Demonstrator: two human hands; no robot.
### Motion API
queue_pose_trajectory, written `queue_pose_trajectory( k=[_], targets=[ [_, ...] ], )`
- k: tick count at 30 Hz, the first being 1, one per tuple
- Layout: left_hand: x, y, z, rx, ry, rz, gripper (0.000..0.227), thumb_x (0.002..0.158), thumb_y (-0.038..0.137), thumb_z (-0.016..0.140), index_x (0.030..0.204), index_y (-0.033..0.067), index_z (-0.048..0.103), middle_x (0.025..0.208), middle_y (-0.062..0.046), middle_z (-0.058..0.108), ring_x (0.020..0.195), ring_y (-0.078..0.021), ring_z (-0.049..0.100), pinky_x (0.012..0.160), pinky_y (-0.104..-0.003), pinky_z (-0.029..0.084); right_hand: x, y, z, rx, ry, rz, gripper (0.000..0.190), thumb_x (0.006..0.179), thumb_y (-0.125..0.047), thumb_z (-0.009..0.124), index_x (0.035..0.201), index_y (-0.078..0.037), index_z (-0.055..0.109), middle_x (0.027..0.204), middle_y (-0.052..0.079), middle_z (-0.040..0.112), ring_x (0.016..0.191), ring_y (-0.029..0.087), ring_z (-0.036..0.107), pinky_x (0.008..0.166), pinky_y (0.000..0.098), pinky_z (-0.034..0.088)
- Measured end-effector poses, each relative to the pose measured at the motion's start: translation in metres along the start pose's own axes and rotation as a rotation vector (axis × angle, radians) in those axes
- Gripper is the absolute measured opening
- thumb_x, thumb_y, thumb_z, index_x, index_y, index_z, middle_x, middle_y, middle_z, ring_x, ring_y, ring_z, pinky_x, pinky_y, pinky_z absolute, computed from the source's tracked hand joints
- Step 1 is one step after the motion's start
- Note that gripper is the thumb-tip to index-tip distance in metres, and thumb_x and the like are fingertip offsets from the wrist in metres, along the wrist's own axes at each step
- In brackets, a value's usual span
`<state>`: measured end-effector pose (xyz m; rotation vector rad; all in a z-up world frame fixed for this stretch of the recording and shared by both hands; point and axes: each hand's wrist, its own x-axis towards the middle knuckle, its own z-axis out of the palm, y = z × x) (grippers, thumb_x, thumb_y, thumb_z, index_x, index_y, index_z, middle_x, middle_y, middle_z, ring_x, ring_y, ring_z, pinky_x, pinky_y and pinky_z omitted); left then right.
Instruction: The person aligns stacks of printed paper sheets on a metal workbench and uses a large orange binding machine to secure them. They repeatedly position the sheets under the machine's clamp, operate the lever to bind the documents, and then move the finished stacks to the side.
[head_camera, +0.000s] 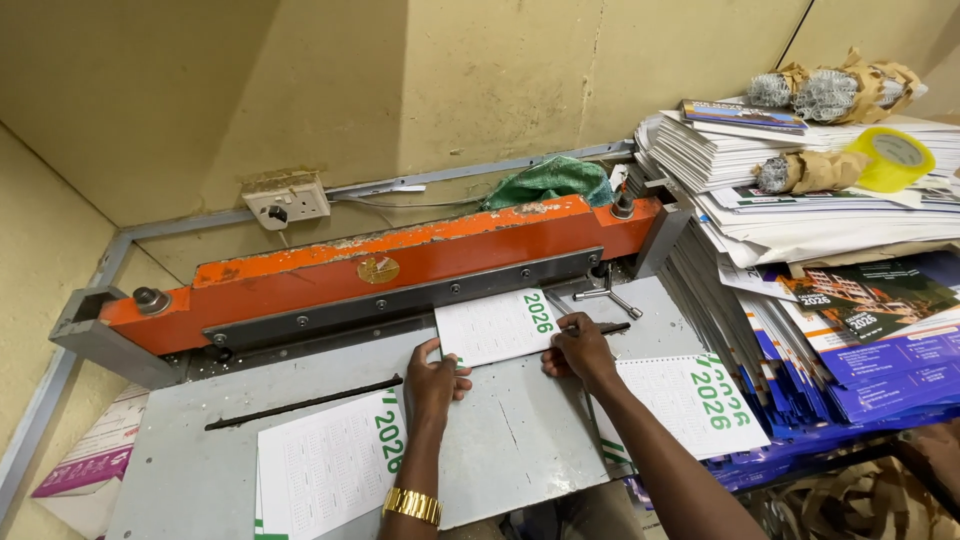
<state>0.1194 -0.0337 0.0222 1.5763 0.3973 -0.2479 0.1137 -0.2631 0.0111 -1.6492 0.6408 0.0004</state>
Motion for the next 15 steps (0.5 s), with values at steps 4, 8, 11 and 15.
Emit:
queue_pose_trajectory(
  k=[4,8,11,15],
  targets=[
    [-0.005,0.007,-0.003,-0.013,-0.052,0.003,0.053,0.099,0.007,0.054,0.151,-0.0007,0.042,0.093,-0.025,0.074,0.068,-0.0237,0.074,0.05,-0.026,0.057,-0.007,-0.01,-0.004,-0.034,-0.026,0.011,0.031,0.093,-0.005,0.06,0.124,0.001,0.059,0.087,0.027,0.07,0.066,0.032,0.076,0.061,0.0411,0.068],
    [-0.001,0.004,-0.004,-0.005,-0.062,-0.001,0.054,0.1,0.007,0.053,0.152,0.0011,0.04,0.094,-0.025,0.074,0.069,-0.0241,0.075,0.051,-0.026,0.059,-0.006,-0.011,-0.006,-0.01,-0.05,0.031,0.032,0.094,-0.003,0.058,0.126,0.001,0.056,0.081,0.025,0.07,0.063,0.031,0.075,0.06,0.0398,0.068],
    [-0.007,0.008,-0.005,0.002,-0.069,0.006,0.055,0.1,0.008,0.052,0.153,0.0007,0.04,0.094,-0.025,0.074,0.071,-0.024,0.075,0.054,-0.026,0.06,-0.004,-0.01,-0.008,0.008,-0.094,0.05,0.035,0.095,-0.004,0.057,0.129,0.0,0.053,0.079,0.024,0.071,0.063,0.03,0.075,0.059,0.0381,0.067],
    [0.0,0.003,-0.006,-0.004,-0.083,0.006,0.056,0.1,0.009,0.052,0.154,0.0015,0.038,0.095,-0.025,0.074,0.072,-0.0254,0.075,0.055,-0.028,0.062,-0.004,-0.01,-0.011,0.023,-0.135,0.037,0.036,0.096,-0.005,0.057,0.131,0.0,0.05,0.079,0.024,0.071,0.063,0.029,0.075,0.059,0.0369,0.066]
  ],
)
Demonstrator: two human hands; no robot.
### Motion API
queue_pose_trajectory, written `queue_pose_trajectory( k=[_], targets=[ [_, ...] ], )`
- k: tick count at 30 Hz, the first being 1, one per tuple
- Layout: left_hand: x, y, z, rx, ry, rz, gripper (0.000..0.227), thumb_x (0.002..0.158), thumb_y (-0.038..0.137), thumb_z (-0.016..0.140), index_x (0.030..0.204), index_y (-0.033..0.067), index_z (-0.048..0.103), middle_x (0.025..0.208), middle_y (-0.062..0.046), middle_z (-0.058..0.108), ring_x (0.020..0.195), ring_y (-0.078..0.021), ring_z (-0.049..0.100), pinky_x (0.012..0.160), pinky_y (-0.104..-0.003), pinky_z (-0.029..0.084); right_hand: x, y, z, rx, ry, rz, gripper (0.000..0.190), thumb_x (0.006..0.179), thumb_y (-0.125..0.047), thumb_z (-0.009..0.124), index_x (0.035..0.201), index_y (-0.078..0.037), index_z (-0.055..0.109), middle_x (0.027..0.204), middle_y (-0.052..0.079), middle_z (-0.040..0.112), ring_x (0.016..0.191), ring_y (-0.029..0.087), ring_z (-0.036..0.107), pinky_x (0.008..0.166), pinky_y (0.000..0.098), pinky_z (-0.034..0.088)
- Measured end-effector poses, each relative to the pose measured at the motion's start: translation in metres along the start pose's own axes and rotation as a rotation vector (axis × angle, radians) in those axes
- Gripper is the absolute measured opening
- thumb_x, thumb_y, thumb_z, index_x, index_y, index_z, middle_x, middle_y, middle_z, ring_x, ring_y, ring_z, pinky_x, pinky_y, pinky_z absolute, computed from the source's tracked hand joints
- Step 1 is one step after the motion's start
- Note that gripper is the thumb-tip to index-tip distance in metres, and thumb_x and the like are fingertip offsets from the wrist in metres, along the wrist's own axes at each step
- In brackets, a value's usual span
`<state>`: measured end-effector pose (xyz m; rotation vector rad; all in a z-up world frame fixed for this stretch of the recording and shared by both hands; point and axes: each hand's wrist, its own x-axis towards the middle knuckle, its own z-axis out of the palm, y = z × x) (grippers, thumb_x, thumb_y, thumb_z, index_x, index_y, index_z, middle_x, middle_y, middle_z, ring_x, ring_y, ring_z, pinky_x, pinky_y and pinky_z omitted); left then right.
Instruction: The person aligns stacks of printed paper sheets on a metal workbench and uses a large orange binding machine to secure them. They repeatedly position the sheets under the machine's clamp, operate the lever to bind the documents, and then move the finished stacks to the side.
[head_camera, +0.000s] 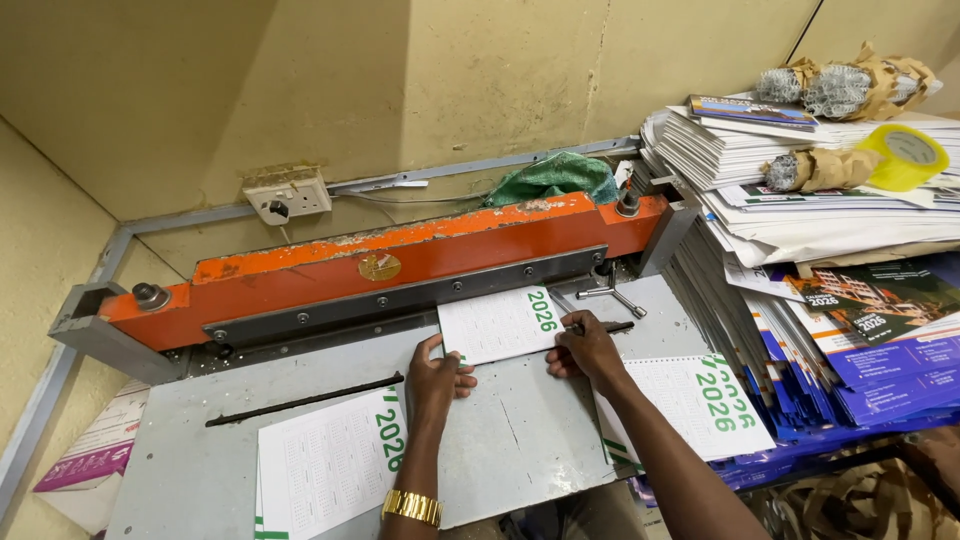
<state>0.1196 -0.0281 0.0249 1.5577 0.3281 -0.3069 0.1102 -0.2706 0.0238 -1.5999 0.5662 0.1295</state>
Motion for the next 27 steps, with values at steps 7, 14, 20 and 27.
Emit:
queue_pose_trajectory(
  k=[7,14,20,27],
  targets=[
    [-0.005,0.006,0.0,-0.01,0.006,-0.002,0.056,0.1,0.008,0.053,0.154,0.0019,0.038,0.094,-0.024,0.074,0.072,-0.0258,0.076,0.056,-0.029,0.063,-0.001,-0.001,-0.003,0.018,-0.031,-0.01,0.037,0.096,-0.005,0.058,0.132,0.001,0.049,0.078,0.024,0.072,0.062,0.029,0.074,0.058,0.0364,0.065],
    [0.006,-0.007,0.0,-0.025,-0.002,0.003,0.057,0.1,0.008,0.052,0.154,0.0014,0.037,0.094,-0.025,0.073,0.073,-0.0265,0.076,0.058,-0.03,0.064,-0.003,-0.002,-0.003,0.027,-0.038,-0.015,0.038,0.096,-0.005,0.058,0.132,0.001,0.048,0.078,0.024,0.071,0.062,0.028,0.073,0.058,0.0352,0.065],
    [0.004,-0.006,0.0,-0.013,-0.002,0.02,0.056,0.1,0.008,0.053,0.154,0.0014,0.037,0.094,-0.025,0.074,0.074,-0.0275,0.077,0.059,-0.031,0.065,0.004,0.006,-0.005,0.036,-0.042,-0.042,0.039,0.096,-0.005,0.059,0.133,0.001,0.049,0.079,0.026,0.072,0.063,0.029,0.075,0.058,0.0366,0.066],
    [-0.033,-0.018,0.006,-0.103,0.04,0.06,0.06,0.097,0.013,0.059,0.153,0.0057,0.042,0.104,-0.023,0.075,0.071,-0.0218,0.071,0.06,-0.029,0.059,-0.04,-0.004,-0.01,0.169,-0.003,-0.08,0.039,0.102,-0.007,0.051,0.14,0.005,0.05,0.088,0.025,0.071,0.071,0.028,0.071,0.064,0.036,0.063]
  ],
)
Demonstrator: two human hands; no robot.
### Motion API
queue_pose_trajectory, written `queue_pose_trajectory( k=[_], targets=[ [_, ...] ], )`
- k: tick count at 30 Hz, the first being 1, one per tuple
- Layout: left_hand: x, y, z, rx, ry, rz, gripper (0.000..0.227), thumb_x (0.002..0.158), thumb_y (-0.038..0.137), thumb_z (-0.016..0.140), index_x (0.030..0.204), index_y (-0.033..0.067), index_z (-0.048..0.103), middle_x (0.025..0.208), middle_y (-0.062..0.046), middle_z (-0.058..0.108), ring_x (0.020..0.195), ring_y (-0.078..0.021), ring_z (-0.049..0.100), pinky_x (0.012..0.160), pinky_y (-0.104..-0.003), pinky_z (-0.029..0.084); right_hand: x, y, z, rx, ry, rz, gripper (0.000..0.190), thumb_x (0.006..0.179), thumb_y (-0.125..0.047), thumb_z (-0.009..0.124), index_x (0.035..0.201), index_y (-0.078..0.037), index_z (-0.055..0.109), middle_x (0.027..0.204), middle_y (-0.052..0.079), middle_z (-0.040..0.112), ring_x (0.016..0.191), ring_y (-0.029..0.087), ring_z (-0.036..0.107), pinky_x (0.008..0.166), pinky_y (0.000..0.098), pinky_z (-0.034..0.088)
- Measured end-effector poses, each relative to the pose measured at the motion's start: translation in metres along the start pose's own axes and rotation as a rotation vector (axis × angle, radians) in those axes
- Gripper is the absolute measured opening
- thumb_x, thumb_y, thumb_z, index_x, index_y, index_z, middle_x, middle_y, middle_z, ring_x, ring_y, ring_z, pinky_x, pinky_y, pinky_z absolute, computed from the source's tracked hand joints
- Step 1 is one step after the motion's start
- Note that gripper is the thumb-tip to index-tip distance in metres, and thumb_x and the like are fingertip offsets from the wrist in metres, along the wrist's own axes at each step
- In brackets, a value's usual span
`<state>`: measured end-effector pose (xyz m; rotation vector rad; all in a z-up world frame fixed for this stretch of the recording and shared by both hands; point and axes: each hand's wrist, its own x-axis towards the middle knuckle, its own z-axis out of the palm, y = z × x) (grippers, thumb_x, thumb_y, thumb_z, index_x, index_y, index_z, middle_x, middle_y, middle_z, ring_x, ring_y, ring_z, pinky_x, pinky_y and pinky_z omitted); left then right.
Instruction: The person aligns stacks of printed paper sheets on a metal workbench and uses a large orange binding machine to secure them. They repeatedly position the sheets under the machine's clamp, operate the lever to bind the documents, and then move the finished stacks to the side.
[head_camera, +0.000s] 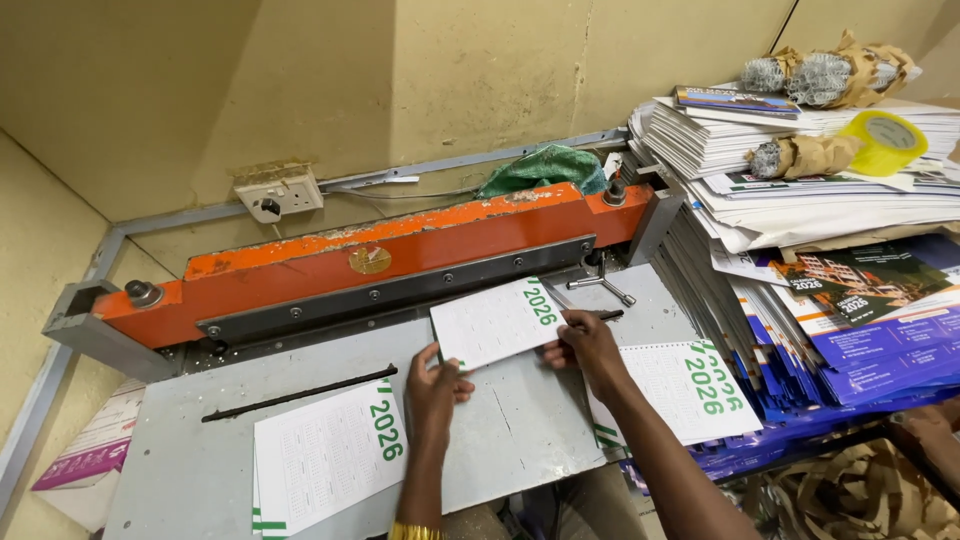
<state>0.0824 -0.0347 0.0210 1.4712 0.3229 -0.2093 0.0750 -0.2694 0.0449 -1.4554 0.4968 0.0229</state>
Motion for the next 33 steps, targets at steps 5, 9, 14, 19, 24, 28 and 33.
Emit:
queue_pose_trajectory(
  k=[5,9,14,19,24,28,33],
  targets=[
    [-0.073,-0.01,-0.008,-0.025,-0.045,-0.076,0.065,0.088,0.027,0.068,0.149,0.0152,0.05,0.113,-0.017,0.079,0.07,-0.0218,0.07,0.062,-0.032,0.057,-0.071,0.008,-0.048,0.084,0.089,0.014,0.045,0.099,-0.007,0.054,0.142,0.0,0.059,0.084,0.02,0.07,0.068,0.027,0.065,0.063,0.0347,0.054],
    [-0.098,-0.027,-0.056,0.268,0.04,0.161,0.053,0.089,0.047,0.055,0.133,0.0186,0.065,0.098,-0.006,0.086,0.071,-0.0167,0.079,0.066,-0.033,0.065,-0.087,0.072,-0.157,0.217,0.238,-0.046,0.057,0.097,-0.012,0.063,0.152,-0.002,0.051,0.086,0.017,0.067,0.071,0.023,0.064,0.066,0.0293,0.053],
    [-0.091,-0.03,-0.153,0.667,0.505,0.496,0.028,0.097,0.024,0.062,0.122,0.0137,0.069,0.117,-0.005,0.077,0.103,-0.0219,0.074,0.088,-0.039,0.06,-0.085,0.113,-0.23,0.124,0.374,-0.176,0.051,0.107,-0.014,0.059,0.155,-0.001,0.048,0.088,0.023,0.061,0.072,0.023,0.06,0.063,0.0259,0.048],
    [-0.089,-0.035,-0.202,1.035,0.221,0.626,0.032,0.085,0.038,0.075,0.113,0.024,0.078,0.128,0.004,0.069,0.121,-0.0205,0.061,0.096,-0.045,0.05,-0.127,0.055,-0.17,-0.729,0.683,-0.02,0.05,0.122,-0.039,0.051,0.153,0.0,0.06,0.084,0.03,0.076,0.082,0.042,0.072,0.074,0.0535,0.058],
    [-0.092,-0.043,-0.219,1.13,0.308,0.628,0.049,0.088,0.049,0.069,0.128,0.0206,0.069,0.148,-0.004,0.058,0.135,-0.0312,0.052,0.104,-0.056,0.045,-0.14,0.034,-0.087,-0.84,0.624,-0.168,0.033,0.124,-0.025,0.049,0.147,-0.006,0.063,0.087,0.019,0.075,0.081,0.034,0.073,0.077,0.0464,0.056],
    [-0.093,-0.032,-0.222,0.961,0.411,0.321,0.068,0.087,0.059,0.059,0.14,0.0156,0.059,0.156,-0.008,0.046,0.141,-0.0321,0.045,0.1,-0.052,0.049,-0.144,0.045,0.02,-0.586,0.007,0.014,0.047,0.092,-0.047,0.051,0.134,-0.03,0.067,0.105,0.0,0.085,0.089,0.017,0.08,0.08,0.033,0.062],
    [-0.094,-0.041,-0.208,0.825,0.466,0.263,0.065,0.089,0.056,0.059,0.14,0.0158,0.059,0.154,-0.006,0.049,0.142,-0.0301,0.042,0.106,-0.052,0.043,-0.133,0.057,0.122,-0.307,-0.388,0.066,0.062,0.089,-0.047,0.055,0.145,-0.02,0.054,0.149,0.002,0.064,0.131,0.023,0.067,0.11,0.0423,0.052]
  ],
)
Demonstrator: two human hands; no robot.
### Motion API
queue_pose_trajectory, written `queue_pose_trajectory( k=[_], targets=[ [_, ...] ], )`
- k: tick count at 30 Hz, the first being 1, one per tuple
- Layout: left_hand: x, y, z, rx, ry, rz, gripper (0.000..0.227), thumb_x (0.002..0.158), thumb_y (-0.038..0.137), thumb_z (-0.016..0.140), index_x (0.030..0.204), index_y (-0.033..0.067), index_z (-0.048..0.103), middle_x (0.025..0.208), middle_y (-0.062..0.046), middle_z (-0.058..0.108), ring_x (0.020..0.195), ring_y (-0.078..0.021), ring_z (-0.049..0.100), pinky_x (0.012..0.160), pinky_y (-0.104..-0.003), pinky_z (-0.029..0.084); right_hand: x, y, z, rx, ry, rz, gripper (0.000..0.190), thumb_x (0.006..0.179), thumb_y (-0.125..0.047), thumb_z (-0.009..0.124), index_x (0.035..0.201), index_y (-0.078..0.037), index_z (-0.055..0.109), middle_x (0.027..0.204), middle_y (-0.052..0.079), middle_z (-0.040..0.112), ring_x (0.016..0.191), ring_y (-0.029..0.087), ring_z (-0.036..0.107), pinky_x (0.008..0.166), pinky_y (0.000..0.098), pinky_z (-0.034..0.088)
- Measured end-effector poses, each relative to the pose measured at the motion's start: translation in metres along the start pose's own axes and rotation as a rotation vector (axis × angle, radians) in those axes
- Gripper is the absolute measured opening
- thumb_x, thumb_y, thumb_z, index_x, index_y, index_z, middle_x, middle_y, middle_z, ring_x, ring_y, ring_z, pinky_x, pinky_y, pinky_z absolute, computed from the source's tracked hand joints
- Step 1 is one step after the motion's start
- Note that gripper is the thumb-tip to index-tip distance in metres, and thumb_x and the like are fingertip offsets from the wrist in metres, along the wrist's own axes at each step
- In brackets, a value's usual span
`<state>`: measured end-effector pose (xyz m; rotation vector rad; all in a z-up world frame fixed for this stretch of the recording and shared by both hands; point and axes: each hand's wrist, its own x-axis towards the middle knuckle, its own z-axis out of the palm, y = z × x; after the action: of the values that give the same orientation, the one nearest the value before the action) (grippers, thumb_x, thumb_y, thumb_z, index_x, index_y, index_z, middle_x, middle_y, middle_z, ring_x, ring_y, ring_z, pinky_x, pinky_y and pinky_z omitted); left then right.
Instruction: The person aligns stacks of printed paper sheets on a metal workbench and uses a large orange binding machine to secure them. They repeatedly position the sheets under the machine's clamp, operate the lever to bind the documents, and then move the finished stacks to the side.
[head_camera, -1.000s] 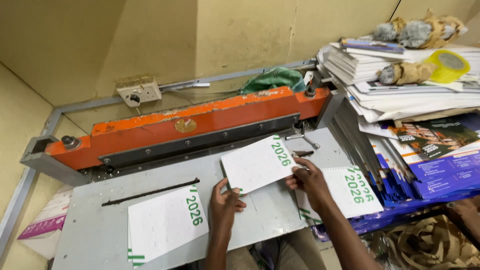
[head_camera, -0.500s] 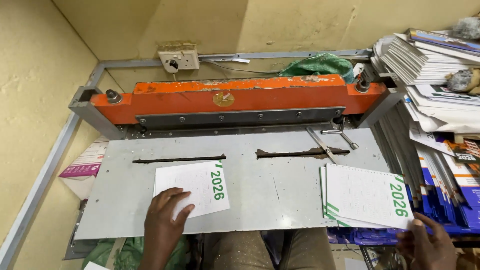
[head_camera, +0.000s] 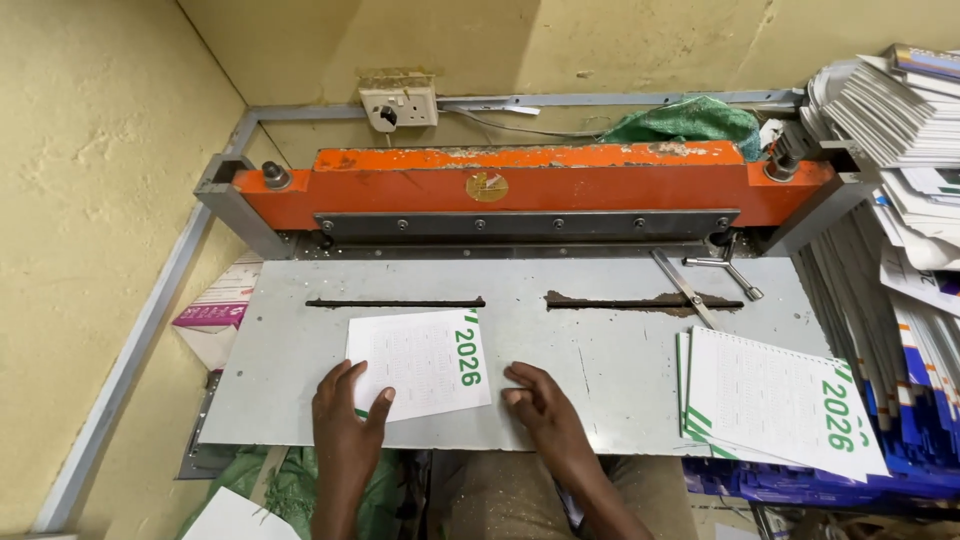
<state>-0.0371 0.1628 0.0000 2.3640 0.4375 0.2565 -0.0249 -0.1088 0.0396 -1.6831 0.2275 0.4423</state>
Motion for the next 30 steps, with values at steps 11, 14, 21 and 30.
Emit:
queue_pose_trajectory(
  k=[11,14,21,30],
  targets=[
    [-0.034,0.043,-0.021,-0.484,-0.022,-0.424,0.076,0.076,0.047,0.069,0.144,0.0178,0.057,0.14,-0.009,0.066,0.125,-0.0212,0.063,0.102,-0.038,0.053,-0.017,-0.005,-0.009,0.13,0.041,0.135,0.049,0.092,-0.022,0.06,0.141,-0.015,0.062,0.144,0.004,0.071,0.127,0.019,0.068,0.102,0.035,0.057],
    [-0.055,0.04,-0.008,-0.62,0.007,-0.538,0.06,0.082,0.019,0.074,0.14,0.0138,0.063,0.128,-0.009,0.07,0.11,-0.0196,0.065,0.097,-0.037,0.054,-0.026,0.014,-0.023,-0.015,0.112,0.129,0.047,0.091,-0.023,0.062,0.137,-0.018,0.064,0.139,0.002,0.075,0.118,0.019,0.075,0.098,0.037,0.063],
    [-0.095,0.001,0.037,-0.836,0.078,-0.78,0.064,0.071,0.024,0.078,0.133,0.0085,0.069,0.116,-0.022,0.075,0.105,-0.034,0.07,0.084,-0.045,0.055,-0.054,0.048,-0.034,0.047,0.235,0.152,0.041,0.088,-0.01,0.072,0.129,-0.014,0.075,0.117,0.004,0.082,0.078,0.015,0.061,0.066,0.0288,0.053],
    [-0.088,0.049,0.021,-0.892,-0.236,-0.401,0.044,0.081,0.025,0.071,0.118,0.0033,0.077,0.112,-0.018,0.086,0.104,-0.0333,0.08,0.086,-0.045,0.063,-0.067,-0.018,-0.056,-0.114,0.275,0.068,0.088,0.071,-0.035,0.076,0.152,-0.026,0.042,0.15,0.001,0.061,0.123,0.028,0.067,0.099,0.0446,0.061]
  ],
)
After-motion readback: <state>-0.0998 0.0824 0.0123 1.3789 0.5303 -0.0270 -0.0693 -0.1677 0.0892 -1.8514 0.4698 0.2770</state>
